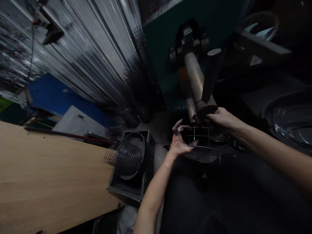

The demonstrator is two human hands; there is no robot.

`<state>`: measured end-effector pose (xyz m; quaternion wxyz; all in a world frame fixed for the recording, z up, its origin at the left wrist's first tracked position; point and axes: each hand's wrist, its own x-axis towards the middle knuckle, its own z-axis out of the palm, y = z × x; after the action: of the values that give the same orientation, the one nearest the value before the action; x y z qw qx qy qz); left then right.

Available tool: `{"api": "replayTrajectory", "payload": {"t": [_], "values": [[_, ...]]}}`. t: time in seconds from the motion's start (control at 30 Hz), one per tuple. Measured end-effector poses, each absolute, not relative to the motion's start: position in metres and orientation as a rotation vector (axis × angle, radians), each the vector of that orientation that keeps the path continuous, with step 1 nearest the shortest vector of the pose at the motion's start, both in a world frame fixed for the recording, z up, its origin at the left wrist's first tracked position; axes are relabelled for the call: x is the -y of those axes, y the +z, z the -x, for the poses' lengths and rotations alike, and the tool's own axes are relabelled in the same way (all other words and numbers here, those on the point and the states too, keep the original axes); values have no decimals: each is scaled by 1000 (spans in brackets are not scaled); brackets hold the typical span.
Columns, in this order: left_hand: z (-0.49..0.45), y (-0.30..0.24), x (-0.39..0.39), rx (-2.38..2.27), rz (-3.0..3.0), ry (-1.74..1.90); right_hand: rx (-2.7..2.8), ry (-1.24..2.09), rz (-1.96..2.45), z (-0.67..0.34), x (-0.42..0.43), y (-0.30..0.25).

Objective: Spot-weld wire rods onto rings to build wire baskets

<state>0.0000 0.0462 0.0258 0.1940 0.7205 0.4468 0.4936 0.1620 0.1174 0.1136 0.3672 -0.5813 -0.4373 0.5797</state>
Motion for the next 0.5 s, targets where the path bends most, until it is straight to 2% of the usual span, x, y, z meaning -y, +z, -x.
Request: {"api": "replayTrajectory", "payload": {"t": [0.5], "values": [[2,21,-66,-1164,-1964,1384,998,1432,1480,-160,-140,84]]}}
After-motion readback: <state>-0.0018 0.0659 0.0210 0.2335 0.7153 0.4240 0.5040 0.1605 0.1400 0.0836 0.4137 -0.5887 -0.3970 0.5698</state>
